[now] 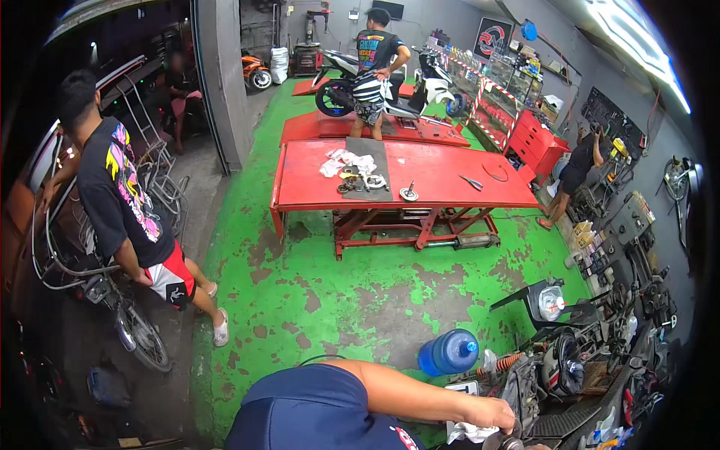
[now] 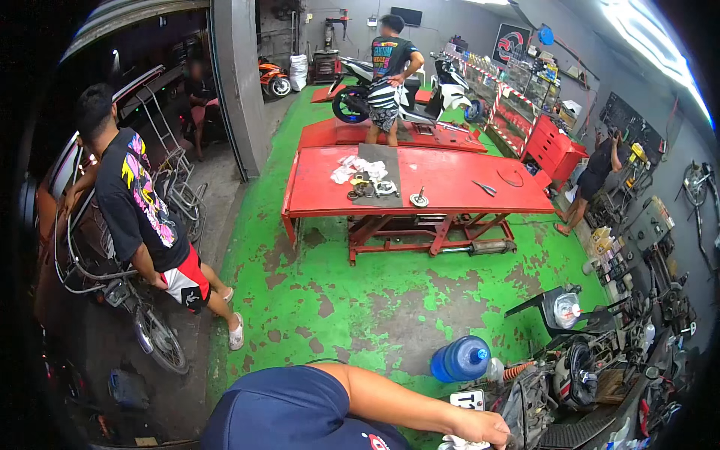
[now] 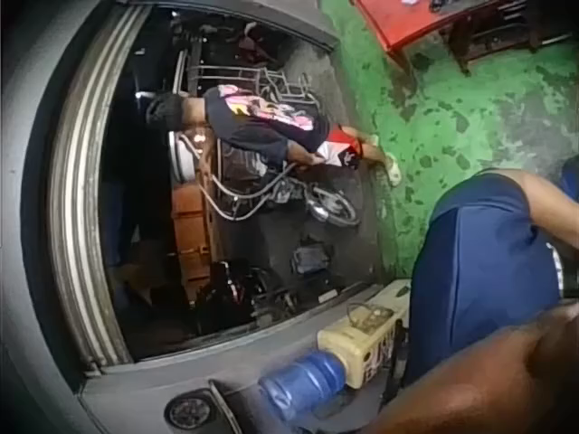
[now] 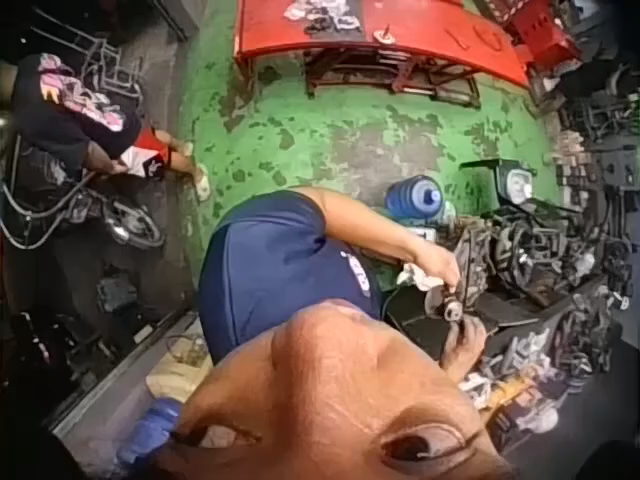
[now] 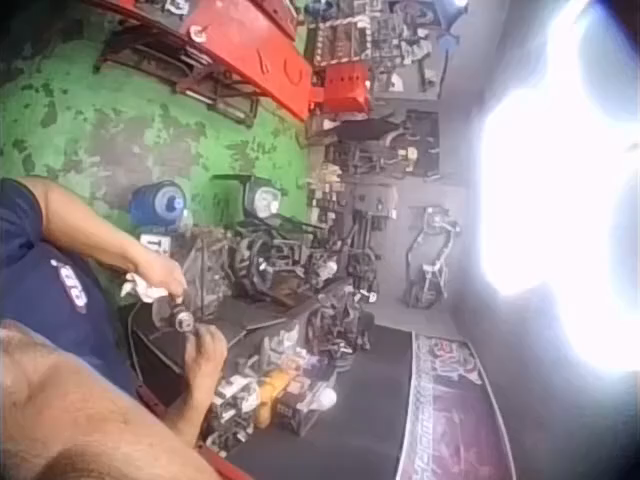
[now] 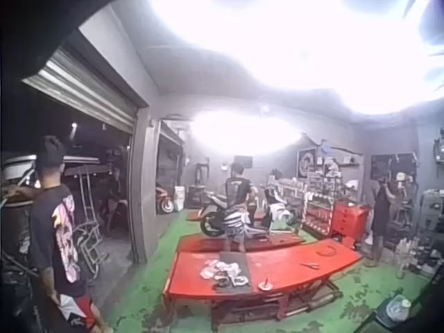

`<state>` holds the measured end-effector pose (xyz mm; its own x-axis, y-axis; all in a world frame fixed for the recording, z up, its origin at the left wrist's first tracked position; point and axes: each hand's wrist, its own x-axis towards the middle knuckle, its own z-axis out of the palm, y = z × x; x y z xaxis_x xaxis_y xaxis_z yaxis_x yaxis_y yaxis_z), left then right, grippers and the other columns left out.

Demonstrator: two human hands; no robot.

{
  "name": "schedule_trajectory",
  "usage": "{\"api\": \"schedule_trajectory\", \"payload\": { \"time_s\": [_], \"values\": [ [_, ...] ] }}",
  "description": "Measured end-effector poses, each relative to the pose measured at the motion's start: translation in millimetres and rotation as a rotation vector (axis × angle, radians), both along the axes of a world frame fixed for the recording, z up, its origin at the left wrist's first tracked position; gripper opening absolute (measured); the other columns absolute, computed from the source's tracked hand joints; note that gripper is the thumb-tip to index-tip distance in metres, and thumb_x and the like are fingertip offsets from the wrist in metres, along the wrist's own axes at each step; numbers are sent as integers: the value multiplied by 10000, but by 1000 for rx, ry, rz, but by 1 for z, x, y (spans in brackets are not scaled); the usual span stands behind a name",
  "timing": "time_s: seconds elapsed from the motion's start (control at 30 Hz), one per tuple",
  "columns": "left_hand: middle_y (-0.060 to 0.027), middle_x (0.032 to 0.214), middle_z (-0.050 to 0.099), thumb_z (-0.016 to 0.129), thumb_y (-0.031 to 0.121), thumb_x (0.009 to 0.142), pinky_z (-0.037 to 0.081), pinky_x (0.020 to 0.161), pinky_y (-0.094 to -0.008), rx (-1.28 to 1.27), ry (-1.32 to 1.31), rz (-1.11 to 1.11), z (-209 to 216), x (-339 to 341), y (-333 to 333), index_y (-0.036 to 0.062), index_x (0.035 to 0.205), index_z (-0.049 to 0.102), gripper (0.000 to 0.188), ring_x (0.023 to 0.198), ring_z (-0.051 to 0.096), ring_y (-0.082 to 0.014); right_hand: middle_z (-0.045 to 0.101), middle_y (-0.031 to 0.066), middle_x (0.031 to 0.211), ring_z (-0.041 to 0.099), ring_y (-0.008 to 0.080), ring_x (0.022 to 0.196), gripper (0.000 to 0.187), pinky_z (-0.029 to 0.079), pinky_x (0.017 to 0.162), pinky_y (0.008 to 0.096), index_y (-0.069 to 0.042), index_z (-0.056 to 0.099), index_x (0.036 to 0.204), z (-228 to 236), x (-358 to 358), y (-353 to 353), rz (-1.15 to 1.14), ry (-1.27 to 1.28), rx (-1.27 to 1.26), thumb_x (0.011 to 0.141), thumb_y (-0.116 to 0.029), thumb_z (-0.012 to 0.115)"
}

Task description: Assembling a motorcycle crankshaft using a hydraulic press.

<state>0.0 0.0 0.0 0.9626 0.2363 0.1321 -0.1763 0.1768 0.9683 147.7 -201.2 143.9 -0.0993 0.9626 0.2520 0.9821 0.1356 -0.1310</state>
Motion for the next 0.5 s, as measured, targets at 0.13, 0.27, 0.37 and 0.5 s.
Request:
{"api": "schedule_trajectory", "payload": {
  "time_s": [0.13,0.27,0.37,0.5],
  "values": [
    [-39,827,685,603,292,910,461,749,-327,9,3,55,7,-5,0,12,907,739,311,802,579,-131,664,188,1102,616,398,1050,287,483,930,483,-10,678,1057,12,-14,4,23,74,-189,809,-68,809],
    [-7,800,650,618,247,907,452,737,-304,-11,-6,-23,13,-6,0,-2,874,698,264,791,555,-102,663,185,1104,614,407,1059,282,486,940,493,-12,670,1030,17,-18,7,-40,-28,-114,800,-80,820],
    [37,802,614,645,213,915,432,729,-265,-151,-28,-108,9,1,-3,6,875,674,212,793,527,-69,662,190,1104,613,412,1065,296,487,948,505,-15,661,1043,17,-17,8,-129,-145,47,804,-90,819],
    [-17,914,689,653,256,937,476,816,-304,16,-109,-96,4,12,15,2,984,717,266,913,606,-109,636,128,938,593,352,993,232,461,897,477,-60,646,774,12,-6,7,-44,97,-45,670,-213,785]
  ]
}}
